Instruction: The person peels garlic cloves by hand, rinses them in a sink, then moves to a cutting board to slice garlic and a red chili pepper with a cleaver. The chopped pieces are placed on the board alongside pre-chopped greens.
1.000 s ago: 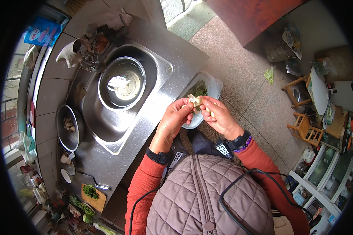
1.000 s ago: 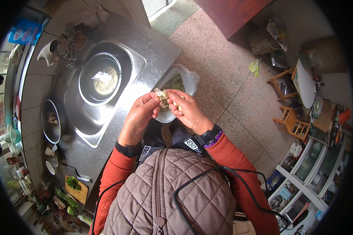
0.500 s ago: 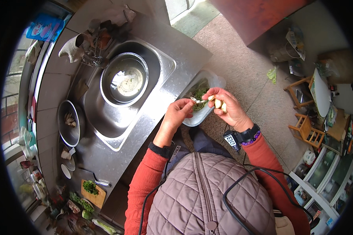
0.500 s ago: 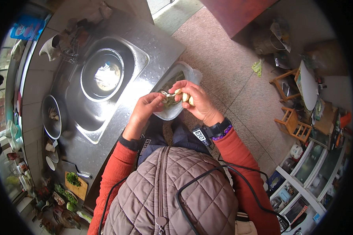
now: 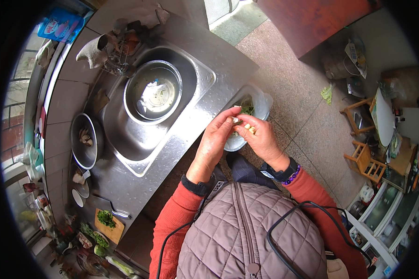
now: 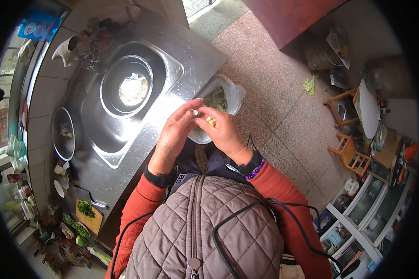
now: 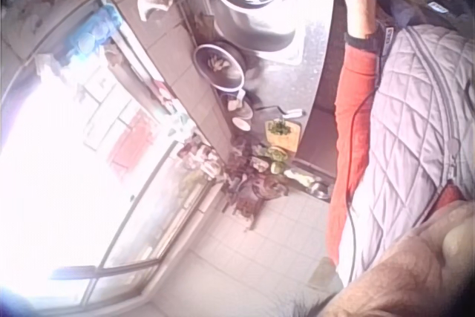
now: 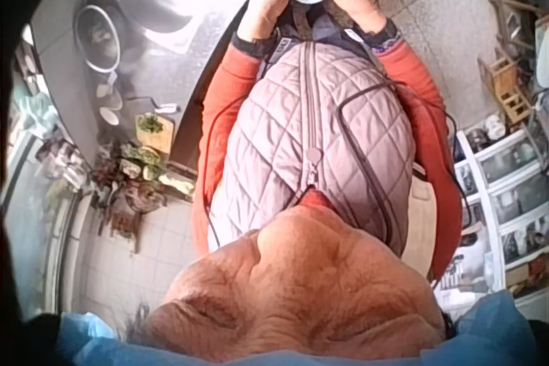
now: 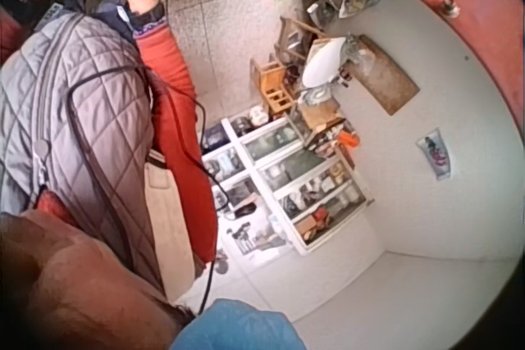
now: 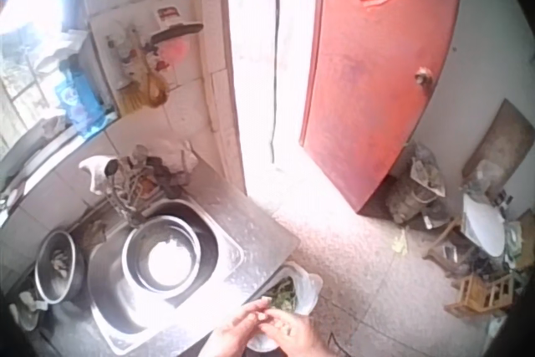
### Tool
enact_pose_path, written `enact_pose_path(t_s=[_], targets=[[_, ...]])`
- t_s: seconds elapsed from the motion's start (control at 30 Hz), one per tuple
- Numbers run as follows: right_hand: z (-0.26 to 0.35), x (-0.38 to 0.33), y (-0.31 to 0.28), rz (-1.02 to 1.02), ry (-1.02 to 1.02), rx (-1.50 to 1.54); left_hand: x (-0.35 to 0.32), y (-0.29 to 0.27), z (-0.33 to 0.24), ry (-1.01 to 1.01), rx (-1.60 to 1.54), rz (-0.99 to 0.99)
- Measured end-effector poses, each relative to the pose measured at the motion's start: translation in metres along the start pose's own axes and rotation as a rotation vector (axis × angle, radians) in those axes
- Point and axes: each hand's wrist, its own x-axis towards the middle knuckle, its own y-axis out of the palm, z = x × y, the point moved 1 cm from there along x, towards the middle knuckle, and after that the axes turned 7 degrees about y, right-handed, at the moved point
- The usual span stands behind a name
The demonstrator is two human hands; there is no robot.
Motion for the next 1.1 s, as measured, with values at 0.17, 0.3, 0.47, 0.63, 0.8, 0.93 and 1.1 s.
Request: enact_pose_path(t_s=[0.17,0.3,0.47,0.63,0.8,0.93,1.1], targets=[[-0.001,0.003,0.005,-0.101,-0.099,0.131,-0.001,0.008,0.004,-0.001,-0.1,-0.042],[0.001,0.003,0.003,-0.118,-0.115,0.112,0.001,0.005,0.005,0.034,-0.05,-0.062],[0.01,0.004,-0.007,-0.156,-0.277,-0.107,-0.001,-0.004,-0.002,0.089,0.194,-0.107],[0.016,0.005,-0.013,-0.091,-0.33,-0.236,-0.003,-0.005,-0.011,-0.006,0.31,-0.085],[0.019,0.005,-0.014,-0.051,-0.378,-0.331,-0.003,-0.006,-0.012,-0.003,0.448,-0.09],[0.017,0.003,-0.01,-0.068,-0.369,-0.349,-0.002,-0.006,-0.006,0.057,0.554,-0.124],[0.008,0.006,-0.003,-0.086,-0.258,-0.009,-0.001,-0.005,-0.006,0.0,0.262,-0.068]])
